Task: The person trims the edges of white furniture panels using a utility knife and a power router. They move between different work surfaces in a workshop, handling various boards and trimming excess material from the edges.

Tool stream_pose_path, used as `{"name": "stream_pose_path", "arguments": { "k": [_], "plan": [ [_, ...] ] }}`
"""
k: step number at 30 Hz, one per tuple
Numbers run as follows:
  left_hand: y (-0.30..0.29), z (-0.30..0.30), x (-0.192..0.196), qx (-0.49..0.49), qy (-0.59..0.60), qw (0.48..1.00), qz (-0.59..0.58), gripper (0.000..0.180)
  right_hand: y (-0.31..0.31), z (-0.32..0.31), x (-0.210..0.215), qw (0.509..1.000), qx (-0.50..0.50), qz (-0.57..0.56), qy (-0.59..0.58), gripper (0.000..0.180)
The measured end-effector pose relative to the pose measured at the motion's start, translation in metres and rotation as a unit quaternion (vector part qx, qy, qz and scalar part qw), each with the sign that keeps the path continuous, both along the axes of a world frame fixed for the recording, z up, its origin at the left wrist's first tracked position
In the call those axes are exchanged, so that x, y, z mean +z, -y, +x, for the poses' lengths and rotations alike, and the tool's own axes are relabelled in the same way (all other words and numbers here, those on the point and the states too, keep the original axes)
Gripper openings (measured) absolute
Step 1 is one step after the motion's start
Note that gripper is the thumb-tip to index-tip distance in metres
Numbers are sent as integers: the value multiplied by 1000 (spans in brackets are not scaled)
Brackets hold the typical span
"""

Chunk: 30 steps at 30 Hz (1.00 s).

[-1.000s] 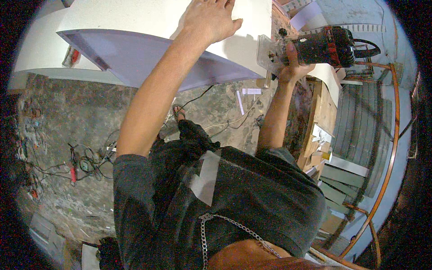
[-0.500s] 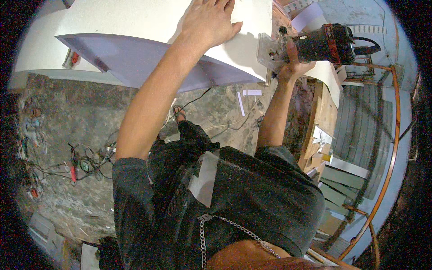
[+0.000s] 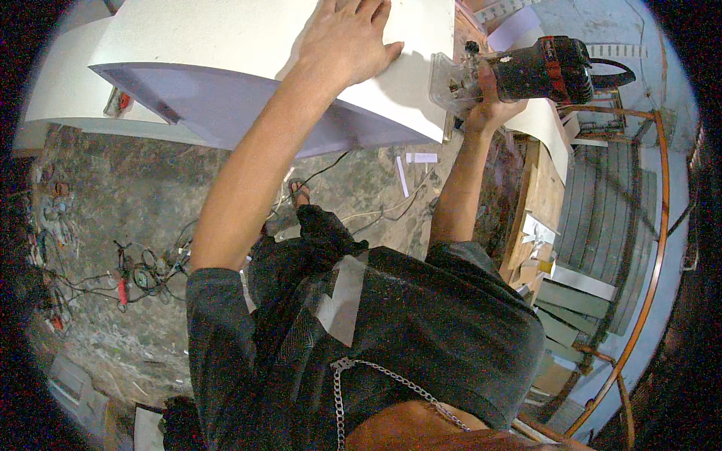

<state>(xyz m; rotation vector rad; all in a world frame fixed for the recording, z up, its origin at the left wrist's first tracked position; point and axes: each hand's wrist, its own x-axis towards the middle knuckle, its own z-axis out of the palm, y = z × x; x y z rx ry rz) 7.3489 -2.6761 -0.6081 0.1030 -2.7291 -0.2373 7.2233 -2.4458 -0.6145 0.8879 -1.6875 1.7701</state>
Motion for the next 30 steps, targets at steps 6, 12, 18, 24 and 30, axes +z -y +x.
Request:
{"name": "stream_pose_path", "arguments": {
  "k": [6,12,18,24,30],
  "plan": [
    [2,-2,4,-1,29,1000,4,70,5,-4,3,1000,22,-18,-11,47],
    [2,-7,5,-4,24,1000,7,70,6,-10,7,999,25,-2,-22,45],
    [2,-9,-7,-8,41,999,7,70,-8,-32,-7,999,-13,26,-40,45],
    [1,-3,2,-9,31,999,1,70,15,-17,0,997,13,-75,24,45],
    [1,-10,-9,-13,-30,999,-5,68,18,-24,5,1000,8,-28,9,43]
  ]
}}
